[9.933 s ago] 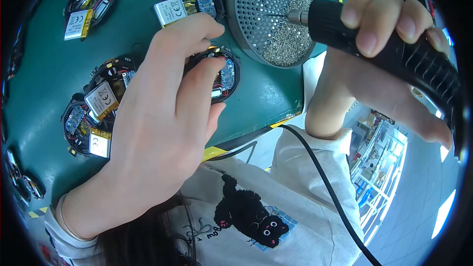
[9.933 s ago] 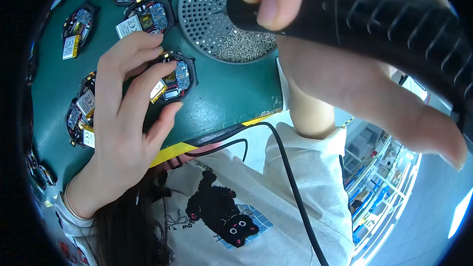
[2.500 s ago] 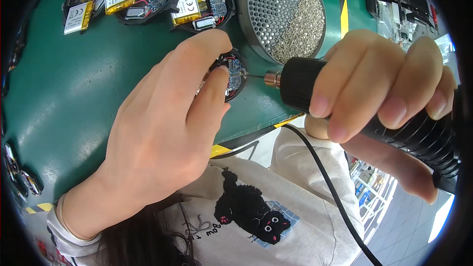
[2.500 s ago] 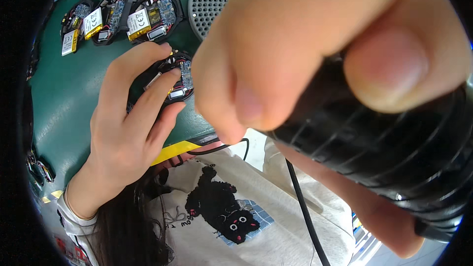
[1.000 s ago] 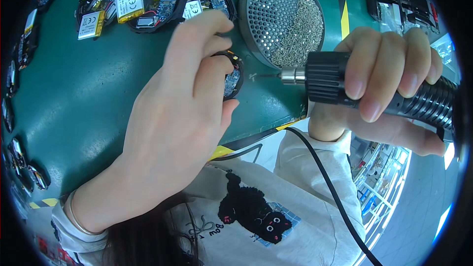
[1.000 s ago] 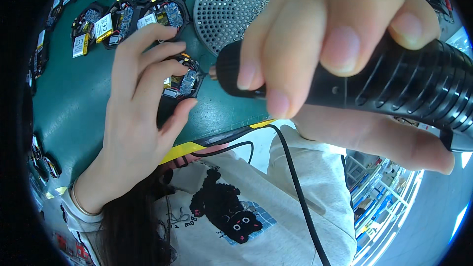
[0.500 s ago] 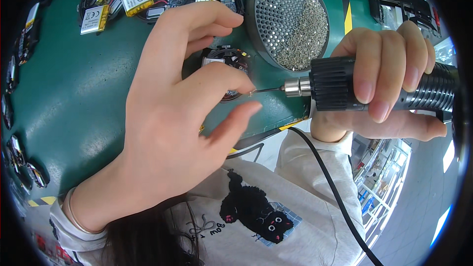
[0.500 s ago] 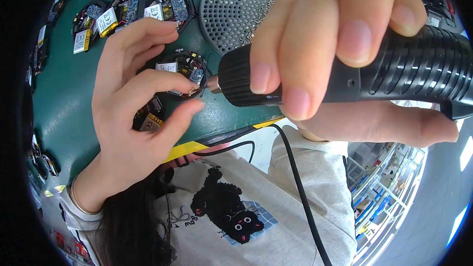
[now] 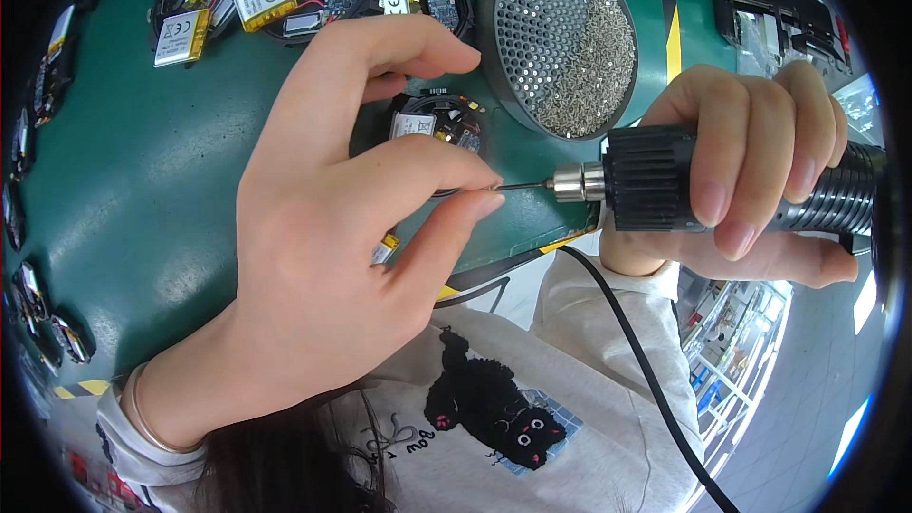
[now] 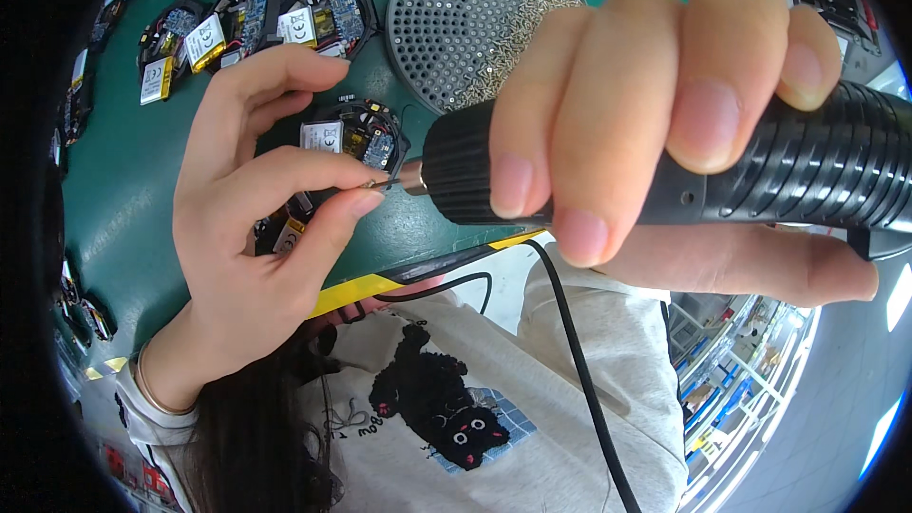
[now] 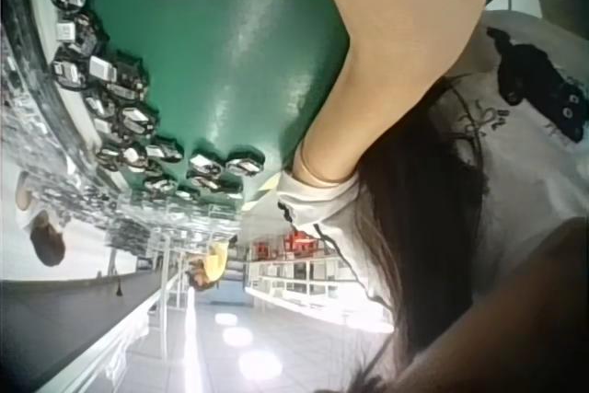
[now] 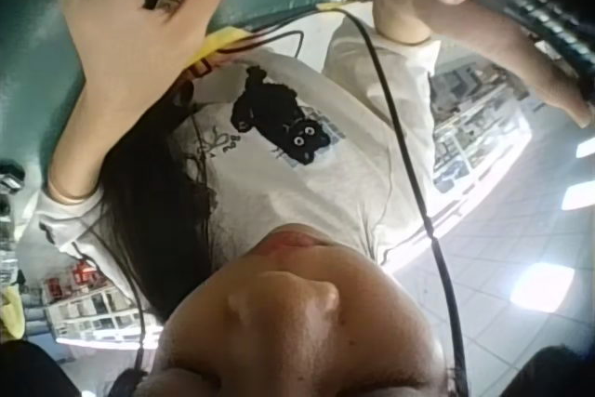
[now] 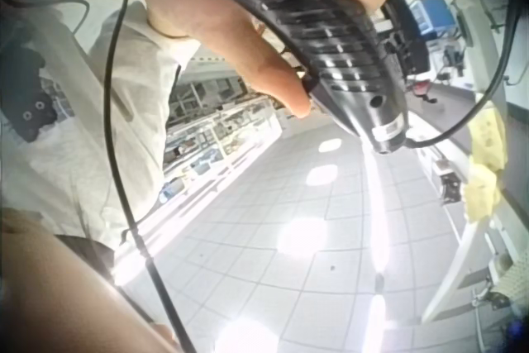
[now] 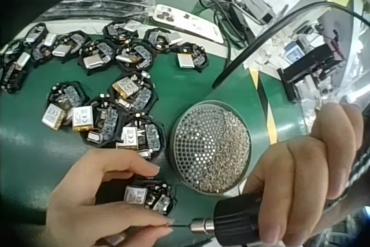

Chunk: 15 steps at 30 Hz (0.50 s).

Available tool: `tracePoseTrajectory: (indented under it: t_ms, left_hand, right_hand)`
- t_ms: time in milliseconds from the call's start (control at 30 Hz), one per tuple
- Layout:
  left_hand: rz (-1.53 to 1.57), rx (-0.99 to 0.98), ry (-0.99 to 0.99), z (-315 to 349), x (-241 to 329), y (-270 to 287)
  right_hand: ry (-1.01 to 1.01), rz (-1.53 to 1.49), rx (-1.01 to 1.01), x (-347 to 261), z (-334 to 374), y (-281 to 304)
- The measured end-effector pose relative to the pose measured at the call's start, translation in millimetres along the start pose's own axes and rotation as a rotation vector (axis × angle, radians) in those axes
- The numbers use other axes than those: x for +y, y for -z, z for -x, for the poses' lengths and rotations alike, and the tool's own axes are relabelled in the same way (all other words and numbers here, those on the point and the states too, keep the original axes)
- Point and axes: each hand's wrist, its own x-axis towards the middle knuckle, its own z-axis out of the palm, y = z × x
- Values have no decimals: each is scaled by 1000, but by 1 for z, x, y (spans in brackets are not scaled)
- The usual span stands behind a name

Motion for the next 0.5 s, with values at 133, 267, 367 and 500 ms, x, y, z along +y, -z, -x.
tracePoseTrajectory:
  t_ms: [133,267,367,500]
  left_hand:
    - [-24,-15,-1,0,1,2]
    - [-32,-41,-27,-2,3,2]
    - [-90,-62,-39,3,-3,4]
    - [-115,-68,12,-5,6,4]
  right_hand:
    - [40,1,12,-1,-1,2]
    - [70,-5,25,-1,0,-3]
    - [43,-49,8,9,1,-7]
    - [21,46,-141,7,-2,-4]
